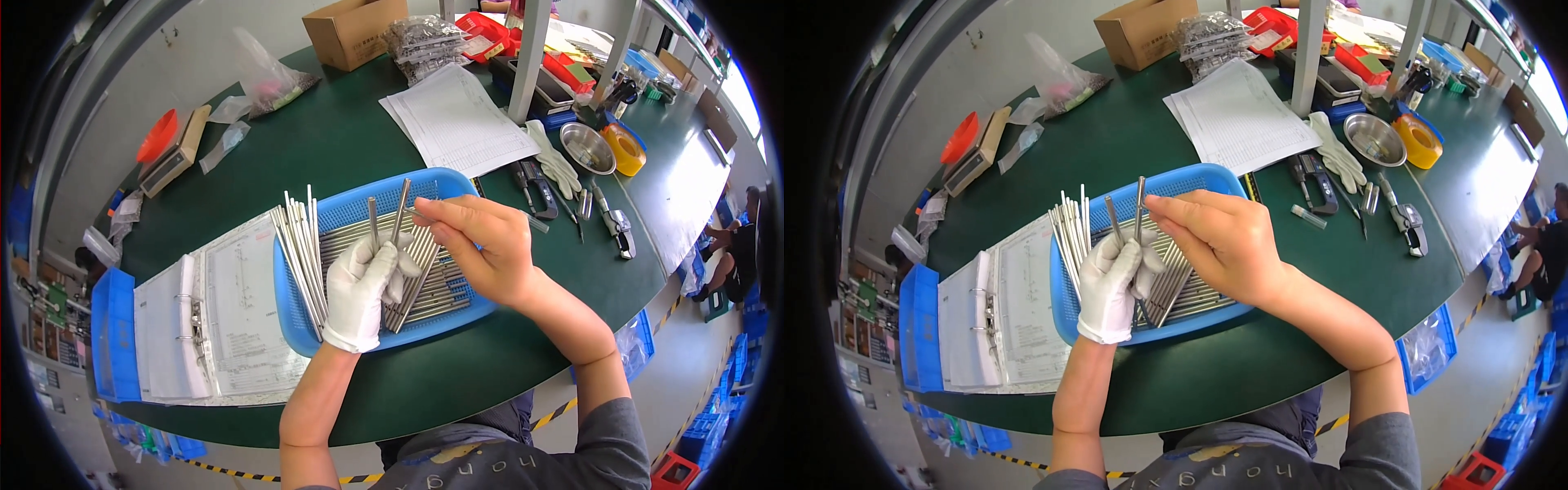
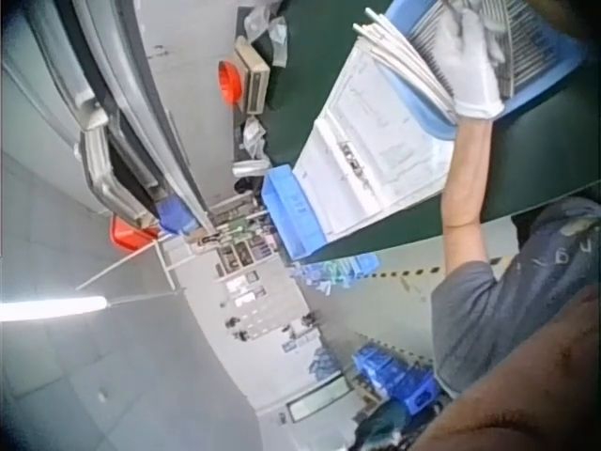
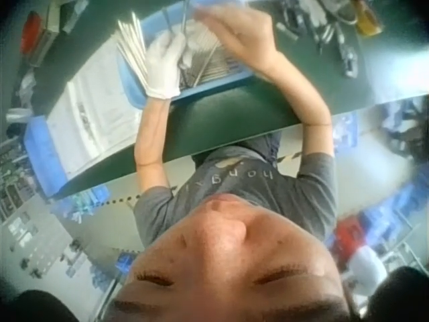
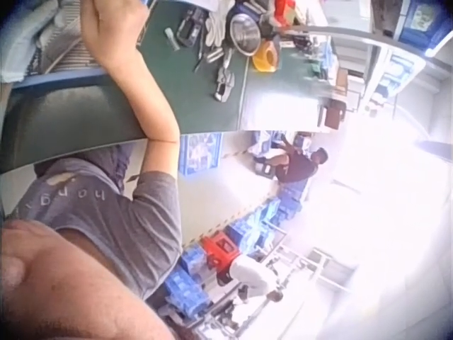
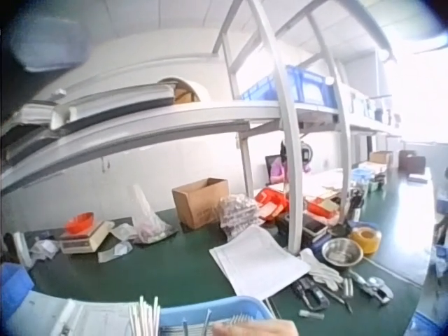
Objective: Assembling small metal components onto longer metal tubes at a factory workbench.
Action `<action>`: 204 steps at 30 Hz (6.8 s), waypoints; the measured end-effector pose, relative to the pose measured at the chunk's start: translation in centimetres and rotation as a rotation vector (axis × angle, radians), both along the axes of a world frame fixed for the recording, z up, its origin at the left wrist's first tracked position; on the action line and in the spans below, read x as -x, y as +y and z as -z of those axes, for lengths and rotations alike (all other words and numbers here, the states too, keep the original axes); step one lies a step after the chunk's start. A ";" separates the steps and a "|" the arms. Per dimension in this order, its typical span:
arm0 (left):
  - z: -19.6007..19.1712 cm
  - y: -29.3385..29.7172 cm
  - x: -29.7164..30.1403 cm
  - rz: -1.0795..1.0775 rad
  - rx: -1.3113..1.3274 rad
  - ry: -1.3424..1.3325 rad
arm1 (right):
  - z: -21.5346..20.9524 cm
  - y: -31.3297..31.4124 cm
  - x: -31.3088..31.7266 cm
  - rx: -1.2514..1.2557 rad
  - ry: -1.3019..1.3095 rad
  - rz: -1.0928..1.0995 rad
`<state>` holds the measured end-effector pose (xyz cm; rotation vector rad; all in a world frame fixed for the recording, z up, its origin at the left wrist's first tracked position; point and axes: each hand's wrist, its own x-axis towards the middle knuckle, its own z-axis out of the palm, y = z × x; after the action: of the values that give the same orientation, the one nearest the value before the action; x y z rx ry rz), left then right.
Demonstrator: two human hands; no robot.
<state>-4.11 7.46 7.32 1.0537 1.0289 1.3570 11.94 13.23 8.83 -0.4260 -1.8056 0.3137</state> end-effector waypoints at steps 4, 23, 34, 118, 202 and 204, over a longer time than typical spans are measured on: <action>-0.1 -0.2 -0.1 -0.004 -0.004 0.024 | -0.3 -0.3 -0.6 0.055 -0.144 -0.036; -0.2 -1.1 -1.2 -0.157 -0.089 0.141 | -0.4 -1.4 -0.2 -0.147 -0.220 0.344; -0.5 -1.0 -0.9 -0.041 -0.070 -0.017 | 0.4 -1.4 0.5 -0.018 -0.171 0.133; -3.8 3.4 1.2 -0.261 -0.087 -0.684 | 0.4 -1.5 0.1 0.185 -0.352 -0.086; 2.6 6.9 0.9 0.192 0.081 1.337 | -3.6 1.8 -4.9 0.214 0.085 0.261; 2.1 5.7 1.1 0.106 0.182 1.077 | -3.1 1.8 -4.6 0.200 0.054 0.240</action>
<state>-5.21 13.14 5.23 1.7086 1.7793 0.5178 16.53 15.00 11.90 -0.7607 -1.6558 0.3356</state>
